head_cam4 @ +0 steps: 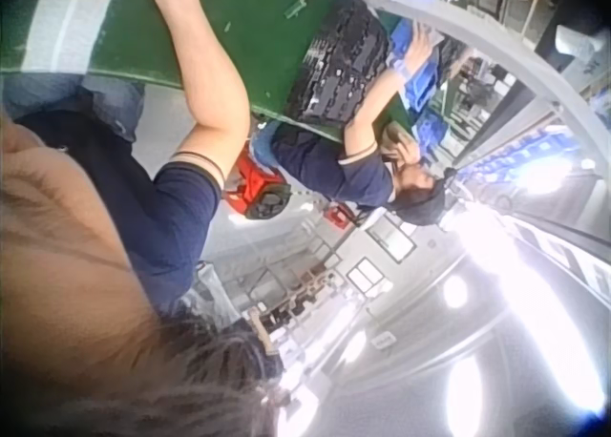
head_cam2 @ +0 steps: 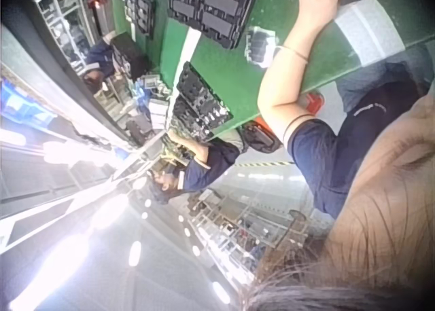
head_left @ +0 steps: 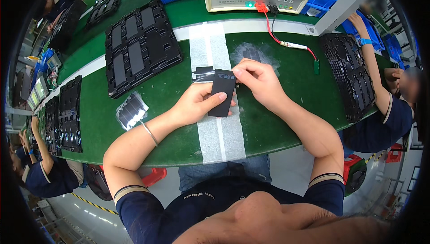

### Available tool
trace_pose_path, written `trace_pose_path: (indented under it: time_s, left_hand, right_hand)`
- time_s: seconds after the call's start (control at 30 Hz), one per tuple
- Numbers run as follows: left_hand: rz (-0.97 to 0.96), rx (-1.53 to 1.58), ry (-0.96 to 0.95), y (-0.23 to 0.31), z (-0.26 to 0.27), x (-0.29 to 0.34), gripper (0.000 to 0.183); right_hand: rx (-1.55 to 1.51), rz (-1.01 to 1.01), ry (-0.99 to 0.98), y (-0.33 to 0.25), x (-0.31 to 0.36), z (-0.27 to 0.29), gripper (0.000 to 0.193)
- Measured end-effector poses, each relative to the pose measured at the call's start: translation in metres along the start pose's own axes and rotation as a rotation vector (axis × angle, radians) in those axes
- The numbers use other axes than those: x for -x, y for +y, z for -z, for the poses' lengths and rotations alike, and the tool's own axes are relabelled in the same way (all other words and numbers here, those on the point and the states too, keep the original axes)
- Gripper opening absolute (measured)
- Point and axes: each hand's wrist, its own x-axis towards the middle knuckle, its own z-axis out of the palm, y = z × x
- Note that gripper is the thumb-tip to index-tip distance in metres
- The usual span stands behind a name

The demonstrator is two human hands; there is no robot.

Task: The person applies adhesive films onto battery components by hand, folds the edges over the battery, and sets the components into a tray.

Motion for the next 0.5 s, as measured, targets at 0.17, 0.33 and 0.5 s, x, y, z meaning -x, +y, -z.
trace_pose_path:
  time_s: [0.17, 0.33, 0.5]
  left_hand:
    - [0.006, 0.009, -0.001, -0.001, -0.001, -0.001, 0.023]
    - [0.001, -0.002, 0.008, -0.003, 0.000, 0.000, 0.026]
    - [-0.056, -0.146, 0.057, -0.002, 0.006, 0.000, 0.020]
  right_hand:
    - [0.164, 0.066, 0.004, 0.002, -0.001, 0.003, 0.020]
    - [0.047, 0.058, 0.026, 0.002, -0.001, 0.000, 0.014]
    - [0.037, 0.094, 0.160, 0.011, -0.005, 0.004, 0.012]
